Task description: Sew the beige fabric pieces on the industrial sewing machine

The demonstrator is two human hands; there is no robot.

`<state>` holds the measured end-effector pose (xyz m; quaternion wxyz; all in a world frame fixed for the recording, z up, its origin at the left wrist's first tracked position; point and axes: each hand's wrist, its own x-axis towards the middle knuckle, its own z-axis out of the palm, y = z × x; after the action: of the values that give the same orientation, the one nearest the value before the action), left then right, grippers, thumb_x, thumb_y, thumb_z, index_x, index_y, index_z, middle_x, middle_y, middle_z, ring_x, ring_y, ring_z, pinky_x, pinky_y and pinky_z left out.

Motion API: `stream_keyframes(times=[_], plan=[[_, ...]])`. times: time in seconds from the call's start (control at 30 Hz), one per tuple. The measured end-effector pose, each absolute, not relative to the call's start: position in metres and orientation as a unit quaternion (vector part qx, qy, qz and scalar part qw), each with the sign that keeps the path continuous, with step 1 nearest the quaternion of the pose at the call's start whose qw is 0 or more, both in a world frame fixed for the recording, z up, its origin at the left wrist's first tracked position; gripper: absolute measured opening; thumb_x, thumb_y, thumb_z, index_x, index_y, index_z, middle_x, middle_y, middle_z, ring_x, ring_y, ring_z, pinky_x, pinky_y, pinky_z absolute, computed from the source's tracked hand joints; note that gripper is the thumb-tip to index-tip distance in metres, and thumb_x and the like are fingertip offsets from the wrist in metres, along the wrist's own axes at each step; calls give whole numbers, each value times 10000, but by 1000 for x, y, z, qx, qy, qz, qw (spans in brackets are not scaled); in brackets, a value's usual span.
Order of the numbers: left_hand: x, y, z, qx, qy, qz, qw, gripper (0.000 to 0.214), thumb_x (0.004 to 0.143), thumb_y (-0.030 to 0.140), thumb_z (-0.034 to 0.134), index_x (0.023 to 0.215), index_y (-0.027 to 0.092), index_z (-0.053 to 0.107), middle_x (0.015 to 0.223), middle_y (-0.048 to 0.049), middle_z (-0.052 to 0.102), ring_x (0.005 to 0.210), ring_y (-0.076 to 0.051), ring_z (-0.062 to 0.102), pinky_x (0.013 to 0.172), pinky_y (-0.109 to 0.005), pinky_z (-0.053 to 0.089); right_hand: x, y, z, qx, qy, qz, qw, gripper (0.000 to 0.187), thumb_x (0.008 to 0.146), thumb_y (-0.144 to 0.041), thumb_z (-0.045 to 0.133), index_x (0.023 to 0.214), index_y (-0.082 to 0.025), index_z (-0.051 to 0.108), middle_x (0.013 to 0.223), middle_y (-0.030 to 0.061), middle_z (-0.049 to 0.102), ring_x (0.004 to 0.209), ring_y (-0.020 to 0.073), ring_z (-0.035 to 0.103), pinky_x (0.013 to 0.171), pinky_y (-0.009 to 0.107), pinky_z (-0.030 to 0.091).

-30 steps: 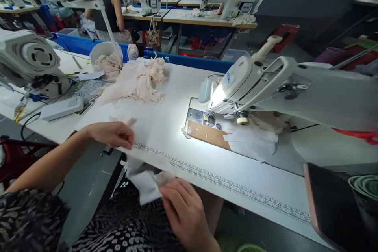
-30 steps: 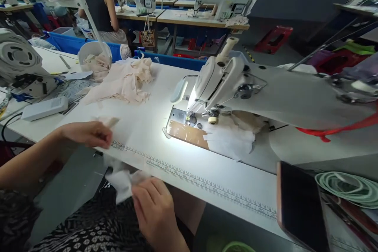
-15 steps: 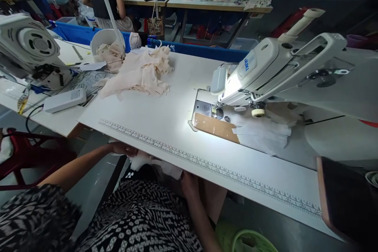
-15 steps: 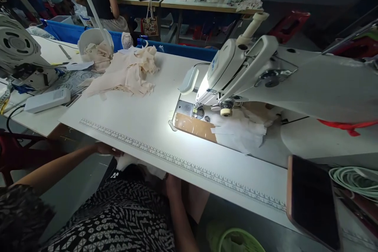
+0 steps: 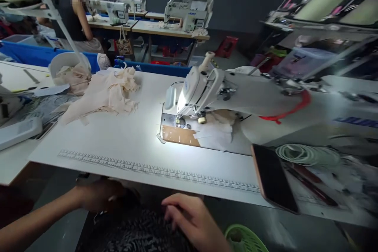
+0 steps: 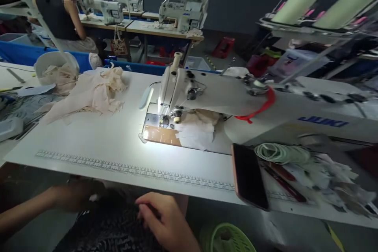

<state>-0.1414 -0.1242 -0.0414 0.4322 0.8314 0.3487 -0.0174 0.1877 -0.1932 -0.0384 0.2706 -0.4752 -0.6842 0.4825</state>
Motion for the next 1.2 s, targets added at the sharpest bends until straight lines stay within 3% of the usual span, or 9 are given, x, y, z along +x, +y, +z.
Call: stream_keyframes(times=[0.07,0.13,0.3,0.43,0.63,0.7,0.83,1.03,1.2], plan=[[-110,-123,-8,840,194,-27,505,218,922,341,651,1105,276,750,992,-49,773,902,-239,733,766,-293,581,220,-171,-1,-561,-684,325,333,322,1022,-437,490,982,-258,755,764,21,755,639,170,694,636,283,567],[-73,-113,23,843,91,7,531,303,975,321,628,1260,244,694,1181,-98,755,1079,-238,719,924,-303,583,252,-133,19,-647,-656,141,362,262,975,-407,538,989,-253,749,889,61,779,701,195,696,669,314,553],[30,-58,37,891,170,179,381,304,1007,244,549,1294,166,610,1163,-133,705,1030,-217,711,963,-356,590,304,-41,8,-719,-605,-11,342,119,834,-323,606,849,-237,687,970,103,746,732,216,657,651,335,501],[97,-13,4,882,277,245,290,396,950,232,573,1337,155,547,1253,-156,640,826,-187,690,849,-401,622,313,-23,-6,-714,-602,-4,357,111,815,-350,617,771,-251,641,857,62,708,687,199,630,568,297,437],[145,10,-4,826,386,264,314,618,895,237,625,1469,118,430,1413,-244,563,999,-273,699,935,-483,597,322,-35,-5,-684,-611,56,395,264,870,-506,547,842,-251,612,753,44,722,585,188,635,562,302,478],[153,13,4,795,418,251,361,523,910,245,619,1403,112,502,1303,-212,647,1031,-290,696,949,-469,580,325,-37,-2,-671,-611,88,410,337,883,-582,527,843,-256,602,710,33,719,615,194,671,592,303,511],[152,11,17,764,424,245,419,112,944,255,575,992,176,637,938,-83,719,884,-244,690,824,-374,574,326,-41,7,-630,-591,186,468,392,799,-640,637,830,-251,620,707,29,734,669,203,702,643,312,545],[104,-6,21,702,396,275,524,234,1013,334,513,812,215,502,703,4,625,670,-158,618,672,-282,536,298,-52,18,-569,-595,339,456,393,760,-564,743,959,-225,732,828,61,786,789,226,745,728,352,598],[37,7,24,667,435,274,540,215,878,323,640,746,190,537,629,45,535,590,-124,506,576,-241,407,252,-45,16,-566,-638,360,378,334,836,-520,646,861,-198,731,781,67,767,731,221,724,662,340,578]])
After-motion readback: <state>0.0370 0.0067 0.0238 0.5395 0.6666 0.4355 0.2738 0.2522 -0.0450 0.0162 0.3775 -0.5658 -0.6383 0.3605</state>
